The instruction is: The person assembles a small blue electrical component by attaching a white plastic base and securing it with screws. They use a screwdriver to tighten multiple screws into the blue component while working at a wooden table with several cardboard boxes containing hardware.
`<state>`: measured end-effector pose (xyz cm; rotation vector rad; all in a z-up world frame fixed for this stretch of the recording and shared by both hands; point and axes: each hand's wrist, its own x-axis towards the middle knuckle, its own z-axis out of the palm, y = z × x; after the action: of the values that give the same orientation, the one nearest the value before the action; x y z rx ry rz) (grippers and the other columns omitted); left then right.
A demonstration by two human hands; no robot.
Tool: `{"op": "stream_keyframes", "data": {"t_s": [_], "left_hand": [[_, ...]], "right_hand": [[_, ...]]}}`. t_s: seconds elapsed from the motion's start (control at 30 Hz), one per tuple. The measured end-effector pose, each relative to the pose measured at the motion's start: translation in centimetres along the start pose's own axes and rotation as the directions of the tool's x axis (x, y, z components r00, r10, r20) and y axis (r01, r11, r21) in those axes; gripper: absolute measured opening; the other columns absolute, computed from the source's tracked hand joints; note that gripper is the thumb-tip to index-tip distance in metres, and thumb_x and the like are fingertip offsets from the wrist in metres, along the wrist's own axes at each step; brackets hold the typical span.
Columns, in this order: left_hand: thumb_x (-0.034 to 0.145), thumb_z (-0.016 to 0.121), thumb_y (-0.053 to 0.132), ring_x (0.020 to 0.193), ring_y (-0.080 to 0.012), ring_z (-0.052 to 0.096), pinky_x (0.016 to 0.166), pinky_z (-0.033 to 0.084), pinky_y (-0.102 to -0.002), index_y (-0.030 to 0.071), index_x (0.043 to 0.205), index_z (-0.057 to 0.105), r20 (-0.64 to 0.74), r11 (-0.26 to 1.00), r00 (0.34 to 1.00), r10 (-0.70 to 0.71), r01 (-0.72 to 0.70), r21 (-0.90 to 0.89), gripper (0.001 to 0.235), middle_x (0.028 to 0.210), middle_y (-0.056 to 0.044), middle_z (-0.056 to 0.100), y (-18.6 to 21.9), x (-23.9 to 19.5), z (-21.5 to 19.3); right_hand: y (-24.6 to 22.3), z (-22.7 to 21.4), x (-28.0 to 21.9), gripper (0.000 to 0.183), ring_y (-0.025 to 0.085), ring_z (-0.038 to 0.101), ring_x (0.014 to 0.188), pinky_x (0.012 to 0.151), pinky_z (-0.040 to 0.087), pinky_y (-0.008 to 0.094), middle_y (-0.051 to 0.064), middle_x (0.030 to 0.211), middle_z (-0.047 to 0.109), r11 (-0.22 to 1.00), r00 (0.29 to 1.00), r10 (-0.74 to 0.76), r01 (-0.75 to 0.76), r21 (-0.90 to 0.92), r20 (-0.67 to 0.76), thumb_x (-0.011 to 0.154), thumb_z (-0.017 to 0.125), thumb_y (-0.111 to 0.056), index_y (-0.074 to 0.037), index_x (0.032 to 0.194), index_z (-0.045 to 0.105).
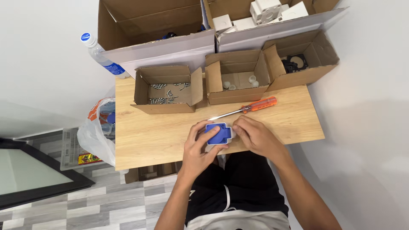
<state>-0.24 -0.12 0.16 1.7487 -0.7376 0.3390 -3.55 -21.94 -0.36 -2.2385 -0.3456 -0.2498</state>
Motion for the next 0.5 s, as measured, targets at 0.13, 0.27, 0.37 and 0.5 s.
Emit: {"op": "stream_keyframes", "data": {"t_s": [0.13,0.27,0.37,0.5], "left_hand": [[0.071,0.094,0.017,0.112,-0.0401,0.072,0.097,0.062,-0.048,0.01,0.123,0.074,-0.019,1.0,1.0,0.018,-0.018,0.009,0.056,0.12,-0.021,0.067,-0.1,0.2,-0.3],[0.071,0.094,0.02,0.114,-0.0377,0.072,0.099,0.06,-0.048,0.01,0.124,0.073,-0.055,1.0,0.998,-0.017,0.018,0.023,0.058,0.121,-0.019,0.067,-0.4,0.3,-0.7],[0.071,0.094,0.02,0.114,-0.0369,0.072,0.099,0.06,-0.048,0.01,0.124,0.073,-0.058,0.999,0.998,-0.026,0.027,0.018,0.058,0.121,-0.018,0.068,-0.3,0.2,-0.5],[0.073,0.093,0.019,0.113,-0.0365,0.072,0.095,0.061,-0.044,0.01,0.125,0.073,-0.043,0.999,0.999,-0.031,0.032,0.027,0.056,0.123,-0.019,0.067,0.1,0.3,-0.6]], "right_hand": [[0.5,0.2,-0.5,0.025,0.031,0.074,0.082,0.076,0.061,0.041,0.009,0.083,0.068,0.998,1.0,0.008,-0.007,0.056,-0.014,0.11,0.046,-0.019,-0.01,0.105,0.069],[-0.8,-0.7,-0.4,0.023,0.034,0.074,0.093,0.082,0.06,0.046,0.014,0.098,0.072,0.991,0.999,-0.041,0.04,0.129,0.005,0.102,0.061,-0.012,-0.007,0.124,0.067],[-0.7,-0.4,-0.5,0.026,0.037,0.074,0.096,0.084,0.06,0.047,0.015,0.1,0.072,0.998,0.998,-0.059,0.059,0.028,-0.003,0.101,0.062,-0.01,-0.006,0.127,0.065],[-0.4,0.1,-0.6,0.026,0.037,0.072,0.092,0.086,0.058,0.048,0.014,0.095,0.068,0.991,0.996,-0.067,0.073,-0.111,0.057,0.106,0.055,-0.015,-0.005,0.13,0.059]]}}
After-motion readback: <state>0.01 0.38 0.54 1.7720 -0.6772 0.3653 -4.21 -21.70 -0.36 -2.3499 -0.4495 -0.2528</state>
